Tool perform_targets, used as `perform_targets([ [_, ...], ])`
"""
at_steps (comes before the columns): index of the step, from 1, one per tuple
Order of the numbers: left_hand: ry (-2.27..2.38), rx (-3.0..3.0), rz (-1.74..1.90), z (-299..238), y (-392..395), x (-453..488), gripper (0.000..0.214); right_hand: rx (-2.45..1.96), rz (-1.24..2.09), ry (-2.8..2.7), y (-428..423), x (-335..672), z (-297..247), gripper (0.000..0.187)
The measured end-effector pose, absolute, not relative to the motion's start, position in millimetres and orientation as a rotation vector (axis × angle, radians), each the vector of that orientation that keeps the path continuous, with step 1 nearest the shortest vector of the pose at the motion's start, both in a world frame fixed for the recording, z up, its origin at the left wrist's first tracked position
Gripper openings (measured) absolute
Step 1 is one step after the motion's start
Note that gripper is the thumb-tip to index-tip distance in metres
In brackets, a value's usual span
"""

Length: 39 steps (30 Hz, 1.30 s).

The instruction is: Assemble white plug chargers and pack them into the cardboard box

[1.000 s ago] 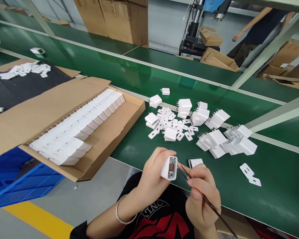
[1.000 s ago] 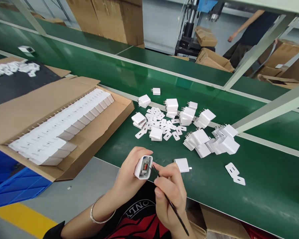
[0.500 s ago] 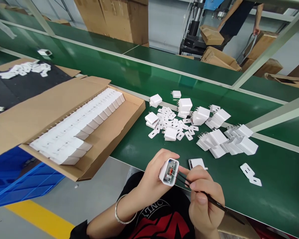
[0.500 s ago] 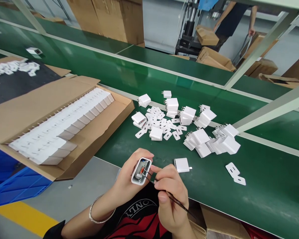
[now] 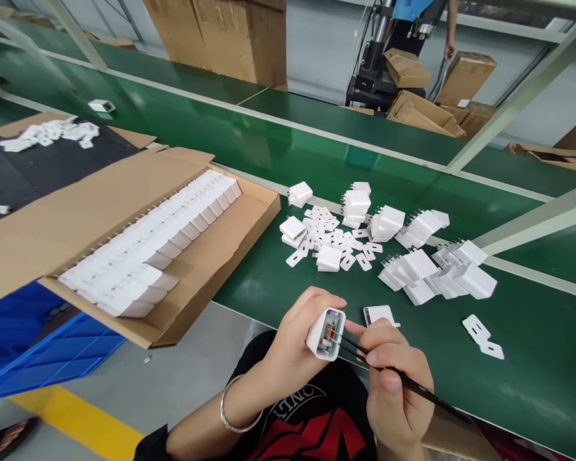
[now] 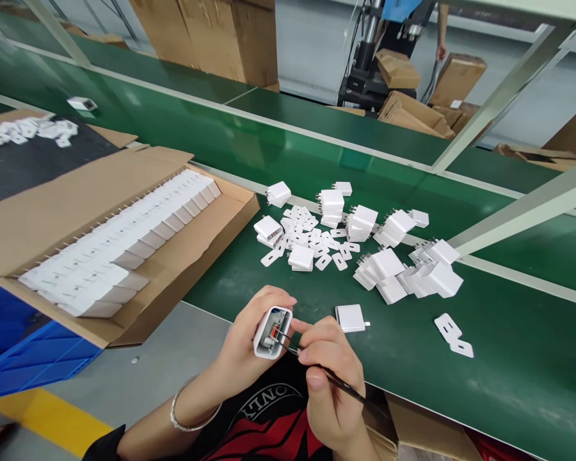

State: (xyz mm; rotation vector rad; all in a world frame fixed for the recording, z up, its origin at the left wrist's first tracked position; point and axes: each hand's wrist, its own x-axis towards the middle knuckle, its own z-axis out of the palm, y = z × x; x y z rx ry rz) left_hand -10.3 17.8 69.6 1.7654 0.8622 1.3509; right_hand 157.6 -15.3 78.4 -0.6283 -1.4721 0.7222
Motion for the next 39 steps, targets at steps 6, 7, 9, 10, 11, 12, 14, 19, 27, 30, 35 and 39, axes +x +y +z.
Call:
perform_targets([
  [6,0.869,1.767,1.348,69.6,16.8,-11.0,0.055,-0.623,0.717,-1.443,-13.8,153.7,82.5,0.019],
  [7,0.868,1.768,1.346,69.3,16.9,-11.0,0.055,-0.617,0.71,-1.43,-13.2,152.3,83.4,0.019],
  [9,0.867,1.772,1.347,68.3,17.1,-10.9,0.055,-0.616,0.692,-1.402,-12.0,149.4,85.2,0.019],
  [10,0.868,1.777,1.35,67.8,17.3,-10.9,0.054,-0.622,0.685,-1.388,-11.5,148.2,85.9,0.019],
  [11,0.87,1.788,1.354,67.4,17.3,-10.7,0.053,-0.632,0.681,-1.375,-11.2,147.2,86.6,0.02],
  [12,0.876,1.806,1.358,66.9,17.2,-10.6,0.052,-0.643,0.678,-1.362,-11.1,146.6,87.0,0.02],
  [14,0.895,1.868,1.37,66.1,16.7,-10.4,0.049,-0.679,0.681,-1.342,-11.6,146.5,87.3,0.021],
  [19,1.021,2.057,1.41,64.0,16.1,-9.5,0.042,-0.832,0.704,-1.376,-13.4,147.5,86.6,0.019],
  [27,0.89,1.795,1.345,64.0,17.5,-8.7,0.054,-0.686,0.718,-1.27,-12.3,143.4,89.2,0.025],
  [30,0.887,1.733,1.328,65.3,16.1,-9.3,0.058,-0.636,0.732,-1.319,-13.3,144.6,85.7,0.024],
  [35,0.872,1.718,1.325,67.1,15.3,-9.9,0.058,-0.633,0.733,-1.376,-13.5,147.6,80.2,0.021],
  [39,0.84,1.711,1.314,68.8,16.2,-10.1,0.057,-0.634,0.725,-1.388,-12.9,147.6,80.5,0.021],
])
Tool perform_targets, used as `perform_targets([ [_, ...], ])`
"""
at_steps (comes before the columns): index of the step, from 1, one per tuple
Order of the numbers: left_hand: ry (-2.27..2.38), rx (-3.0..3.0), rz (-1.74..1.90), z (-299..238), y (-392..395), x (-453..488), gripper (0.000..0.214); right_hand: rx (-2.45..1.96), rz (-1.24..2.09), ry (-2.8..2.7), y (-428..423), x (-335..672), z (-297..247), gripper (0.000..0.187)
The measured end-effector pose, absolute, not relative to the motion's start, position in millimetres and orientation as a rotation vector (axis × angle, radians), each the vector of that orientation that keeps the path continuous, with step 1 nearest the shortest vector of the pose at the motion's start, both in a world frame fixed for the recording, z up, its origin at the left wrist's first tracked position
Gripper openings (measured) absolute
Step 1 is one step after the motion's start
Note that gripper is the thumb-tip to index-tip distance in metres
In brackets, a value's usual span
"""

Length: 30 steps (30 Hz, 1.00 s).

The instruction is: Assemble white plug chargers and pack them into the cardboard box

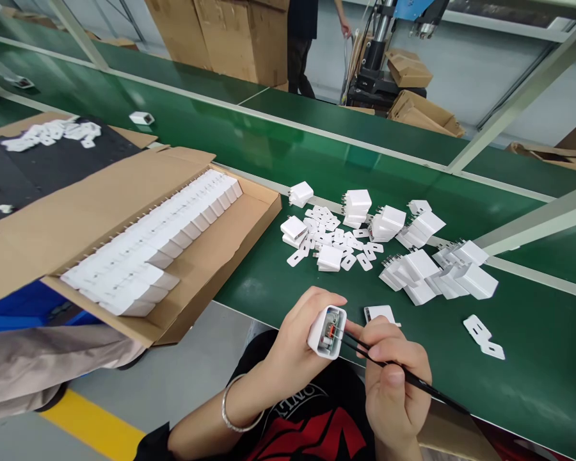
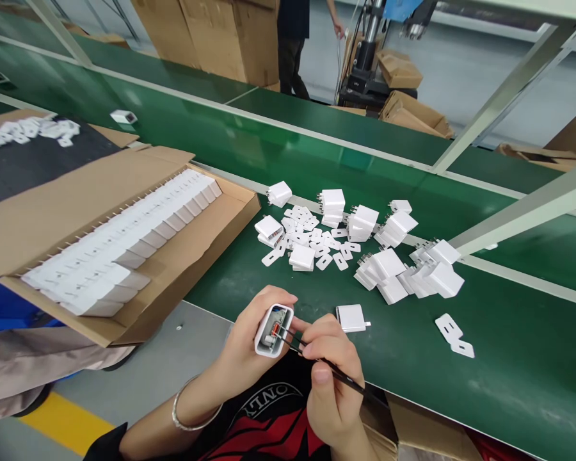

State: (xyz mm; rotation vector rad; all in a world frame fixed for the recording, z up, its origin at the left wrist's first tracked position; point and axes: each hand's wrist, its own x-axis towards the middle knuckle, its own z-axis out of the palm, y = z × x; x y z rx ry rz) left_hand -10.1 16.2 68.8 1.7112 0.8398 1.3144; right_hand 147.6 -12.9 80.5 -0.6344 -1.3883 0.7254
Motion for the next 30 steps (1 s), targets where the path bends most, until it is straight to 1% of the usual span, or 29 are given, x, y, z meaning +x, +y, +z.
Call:
perform_targets([
  [21,0.844,1.658,1.268,68.2,12.9,-11.0,0.062,-0.627,0.72,-1.362,-13.5,143.0,80.7,0.021],
  [30,0.846,1.679,1.278,70.6,12.1,-11.0,0.058,-0.653,0.685,-1.346,-11.7,141.5,81.2,0.021],
])
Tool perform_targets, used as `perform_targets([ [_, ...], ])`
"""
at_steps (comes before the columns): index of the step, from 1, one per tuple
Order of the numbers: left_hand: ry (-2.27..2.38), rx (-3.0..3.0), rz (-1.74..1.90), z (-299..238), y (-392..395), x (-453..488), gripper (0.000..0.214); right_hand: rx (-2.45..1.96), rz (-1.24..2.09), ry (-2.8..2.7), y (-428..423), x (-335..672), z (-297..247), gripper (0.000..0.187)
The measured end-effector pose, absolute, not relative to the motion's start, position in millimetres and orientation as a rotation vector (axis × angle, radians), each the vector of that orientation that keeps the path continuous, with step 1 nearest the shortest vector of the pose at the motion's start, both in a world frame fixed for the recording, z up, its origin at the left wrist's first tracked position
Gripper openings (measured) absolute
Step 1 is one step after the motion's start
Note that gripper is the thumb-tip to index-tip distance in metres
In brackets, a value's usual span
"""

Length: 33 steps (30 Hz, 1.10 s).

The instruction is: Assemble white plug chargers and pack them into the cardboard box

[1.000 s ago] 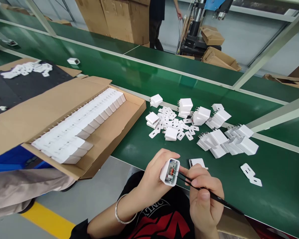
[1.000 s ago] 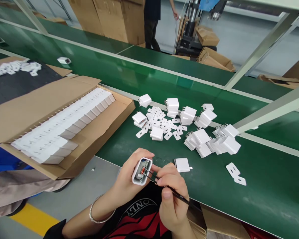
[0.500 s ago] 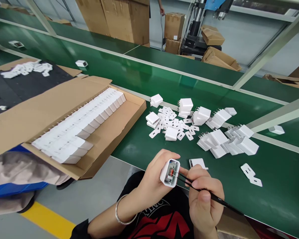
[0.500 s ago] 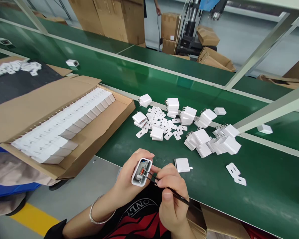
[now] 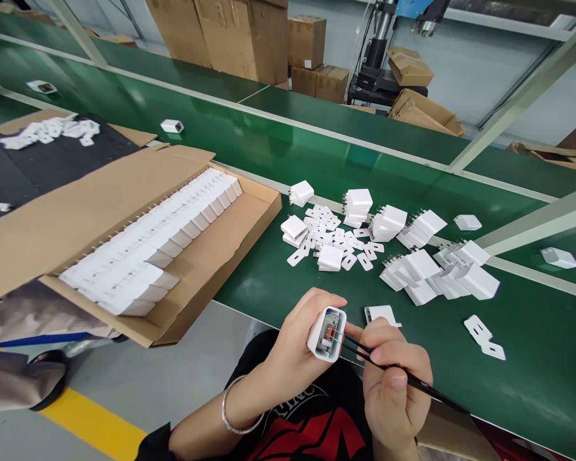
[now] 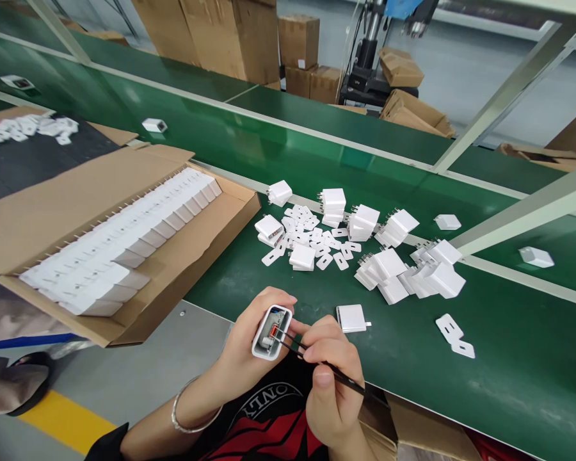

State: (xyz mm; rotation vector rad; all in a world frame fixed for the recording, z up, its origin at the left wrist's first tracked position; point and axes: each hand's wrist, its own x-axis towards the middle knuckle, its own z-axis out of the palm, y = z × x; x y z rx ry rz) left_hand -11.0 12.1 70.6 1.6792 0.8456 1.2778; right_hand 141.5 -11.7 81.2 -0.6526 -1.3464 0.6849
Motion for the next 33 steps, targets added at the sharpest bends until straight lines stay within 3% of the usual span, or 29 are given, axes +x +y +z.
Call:
perform_targets([
  [33,0.853,1.678,1.291,70.0,12.4,-11.3,0.059,-0.641,0.704,-1.356,-11.4,141.2,80.8,0.021],
])
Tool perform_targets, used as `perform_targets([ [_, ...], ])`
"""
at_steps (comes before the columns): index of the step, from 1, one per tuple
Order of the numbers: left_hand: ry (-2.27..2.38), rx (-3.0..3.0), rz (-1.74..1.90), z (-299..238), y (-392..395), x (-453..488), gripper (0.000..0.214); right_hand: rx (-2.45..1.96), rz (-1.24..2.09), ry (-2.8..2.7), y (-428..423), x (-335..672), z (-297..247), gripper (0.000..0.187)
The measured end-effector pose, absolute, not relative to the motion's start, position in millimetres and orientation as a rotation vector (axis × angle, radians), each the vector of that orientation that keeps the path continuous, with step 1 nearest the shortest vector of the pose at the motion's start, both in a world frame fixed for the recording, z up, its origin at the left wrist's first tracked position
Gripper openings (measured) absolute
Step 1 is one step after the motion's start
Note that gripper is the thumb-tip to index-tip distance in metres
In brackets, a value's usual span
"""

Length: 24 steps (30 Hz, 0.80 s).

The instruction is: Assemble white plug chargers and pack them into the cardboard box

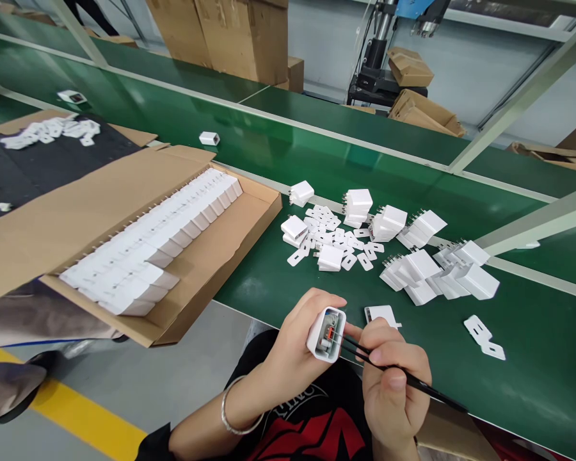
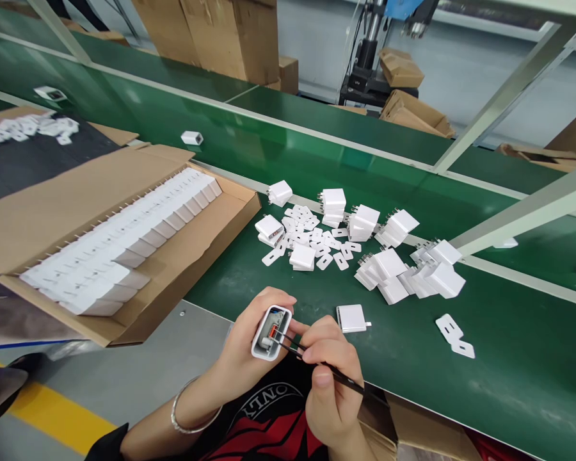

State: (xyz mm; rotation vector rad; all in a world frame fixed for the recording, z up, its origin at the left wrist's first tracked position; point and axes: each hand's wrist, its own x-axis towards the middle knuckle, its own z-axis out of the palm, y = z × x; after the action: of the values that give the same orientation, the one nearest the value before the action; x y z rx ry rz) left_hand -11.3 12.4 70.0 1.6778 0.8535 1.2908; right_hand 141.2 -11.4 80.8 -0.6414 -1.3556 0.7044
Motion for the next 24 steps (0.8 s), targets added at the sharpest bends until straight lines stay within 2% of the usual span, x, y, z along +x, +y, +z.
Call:
perform_targets([
  [6,0.892,1.739,1.323,66.1,14.0,-10.5,0.059,-0.683,0.697,-1.307,-10.3,139.8,86.4,0.022],
  [15,1.162,2.193,1.415,59.3,17.1,-9.4,0.041,-0.973,0.668,-1.432,-13.6,146.1,94.0,0.019],
  [18,1.191,2.205,1.354,59.0,20.0,-8.3,0.044,-0.977,0.646,-1.4,-12.7,148.2,97.2,0.02],
  [21,1.22,2.185,1.252,59.3,23.3,-10.2,0.049,-0.984,0.463,-1.211,-10.0,174.4,94.6,0.022],
  [24,1.326,2.17,1.182,56.5,25.3,-16.3,0.047,-1.32,0.193,-1.163,-10.2,233.7,78.1,0.024],
])
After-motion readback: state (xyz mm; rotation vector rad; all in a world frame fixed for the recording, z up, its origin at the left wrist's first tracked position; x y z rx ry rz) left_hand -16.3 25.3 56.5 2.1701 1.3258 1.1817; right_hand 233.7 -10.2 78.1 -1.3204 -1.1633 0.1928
